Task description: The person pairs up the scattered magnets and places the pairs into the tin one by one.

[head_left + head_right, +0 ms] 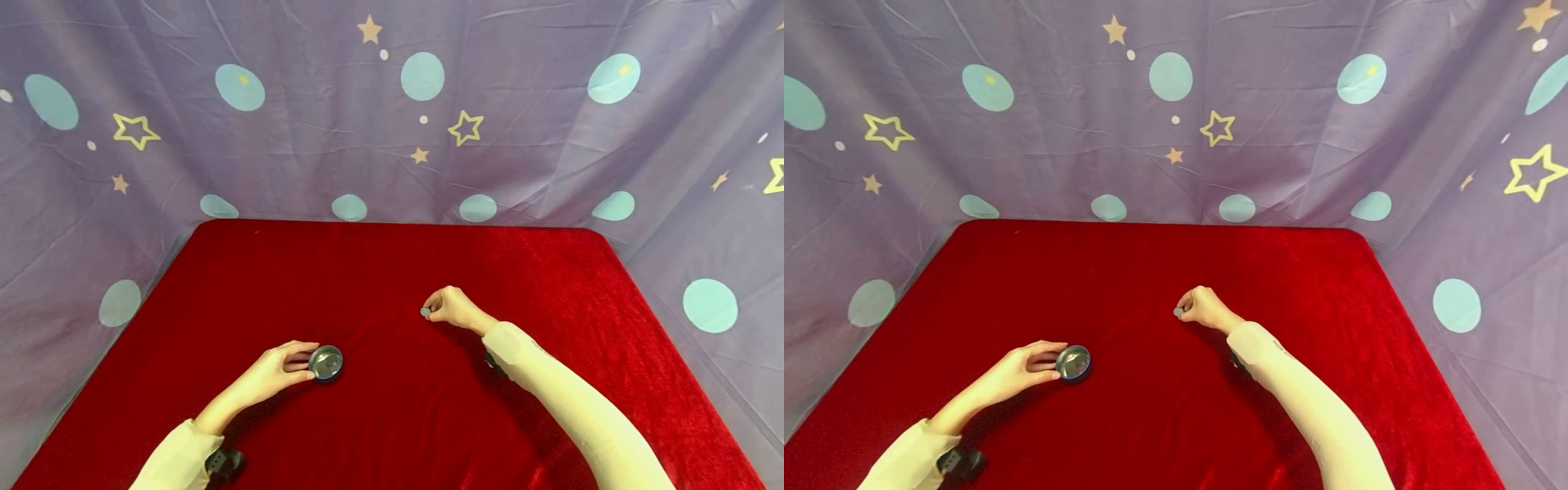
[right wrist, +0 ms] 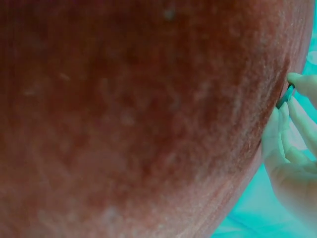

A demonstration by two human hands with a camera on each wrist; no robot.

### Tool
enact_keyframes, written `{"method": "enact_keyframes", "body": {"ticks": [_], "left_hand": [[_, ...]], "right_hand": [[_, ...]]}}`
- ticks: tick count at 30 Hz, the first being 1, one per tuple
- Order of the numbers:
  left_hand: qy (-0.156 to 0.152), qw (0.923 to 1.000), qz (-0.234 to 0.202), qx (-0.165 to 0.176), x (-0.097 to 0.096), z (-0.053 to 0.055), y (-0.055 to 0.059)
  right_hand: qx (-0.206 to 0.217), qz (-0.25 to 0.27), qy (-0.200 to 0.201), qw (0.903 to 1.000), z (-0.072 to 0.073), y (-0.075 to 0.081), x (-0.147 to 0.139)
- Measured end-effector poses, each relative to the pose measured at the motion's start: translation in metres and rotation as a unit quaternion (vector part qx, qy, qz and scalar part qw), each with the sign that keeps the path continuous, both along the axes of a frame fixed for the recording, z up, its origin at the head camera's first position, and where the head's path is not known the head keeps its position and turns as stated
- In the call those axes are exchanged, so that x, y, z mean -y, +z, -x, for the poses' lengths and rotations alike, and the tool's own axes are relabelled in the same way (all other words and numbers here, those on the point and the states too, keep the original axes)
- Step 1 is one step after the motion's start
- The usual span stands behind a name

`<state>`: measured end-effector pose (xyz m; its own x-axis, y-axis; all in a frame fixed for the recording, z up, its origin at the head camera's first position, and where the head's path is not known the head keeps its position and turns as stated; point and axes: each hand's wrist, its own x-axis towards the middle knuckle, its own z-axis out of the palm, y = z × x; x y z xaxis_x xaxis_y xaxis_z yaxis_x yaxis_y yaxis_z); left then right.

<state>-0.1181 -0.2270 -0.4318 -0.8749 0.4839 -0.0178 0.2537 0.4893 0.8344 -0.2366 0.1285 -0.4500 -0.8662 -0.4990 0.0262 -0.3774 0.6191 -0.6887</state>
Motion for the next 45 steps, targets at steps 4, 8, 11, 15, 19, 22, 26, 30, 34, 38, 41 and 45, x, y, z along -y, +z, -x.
{"method": "enact_keyframes", "body": {"ticks": [4, 8, 11, 15, 19, 22, 26, 30, 34, 38, 41, 45], "left_hand": [[0.000, 1.0000, -0.001, 0.006, 0.000, 0.000, 0.000], [0.002, 0.9999, -0.001, 0.012, 0.000, 0.000, 0.000], [0.002, 0.9999, 0.000, 0.013, -0.001, 0.000, -0.001], [0.001, 0.9999, -0.004, 0.016, -0.002, 0.000, -0.001], [0.000, 0.9996, -0.013, 0.023, -0.002, 0.000, 0.000], [0.000, 0.9994, -0.017, 0.030, -0.002, 0.000, 0.000], [0.001, 0.9994, -0.016, 0.031, -0.002, 0.000, 0.000], [0.003, 0.9997, -0.008, 0.025, -0.002, 0.000, 0.000], [0.006, 0.9997, -0.003, 0.022, -0.002, 0.000, 0.000], [0.007, 0.9997, -0.003, 0.022, -0.002, 0.000, 0.000], [0.006, 0.9998, -0.004, 0.020, -0.002, 0.000, 0.000], [0.005, 0.9998, -0.003, 0.019, -0.001, 0.000, -0.001]], "right_hand": [[0.002, 0.008, 0.004, 1.0000, -0.003, 0.001, 0.001], [0.004, 0.013, 0.009, 0.9999, -0.008, 0.004, 0.002], [-0.004, 0.011, 0.016, 0.9998, -0.011, 0.005, 0.003], [-0.019, 0.012, 0.027, 0.9994, -0.015, 0.006, 0.007], [-0.010, 0.025, 0.034, 0.9991, -0.020, 0.007, 0.013], [0.002, 0.034, 0.039, 0.9987, -0.025, 0.009, 0.018], [0.002, 0.036, 0.050, 0.9981, -0.030, 0.012, 0.024], [-0.008, 0.033, 0.055, 0.9979, -0.033, 0.013, 0.030], [-0.011, 0.037, 0.057, 0.9976, -0.035, 0.013, 0.035], [-0.012, 0.044, 0.061, 0.9971, -0.038, 0.013, 0.041], [-0.013, 0.050, 0.065, 0.9965, -0.041, 0.014, 0.046], [-0.004, 0.055, 0.069, 0.9961, -0.044, 0.015, 0.054]]}}
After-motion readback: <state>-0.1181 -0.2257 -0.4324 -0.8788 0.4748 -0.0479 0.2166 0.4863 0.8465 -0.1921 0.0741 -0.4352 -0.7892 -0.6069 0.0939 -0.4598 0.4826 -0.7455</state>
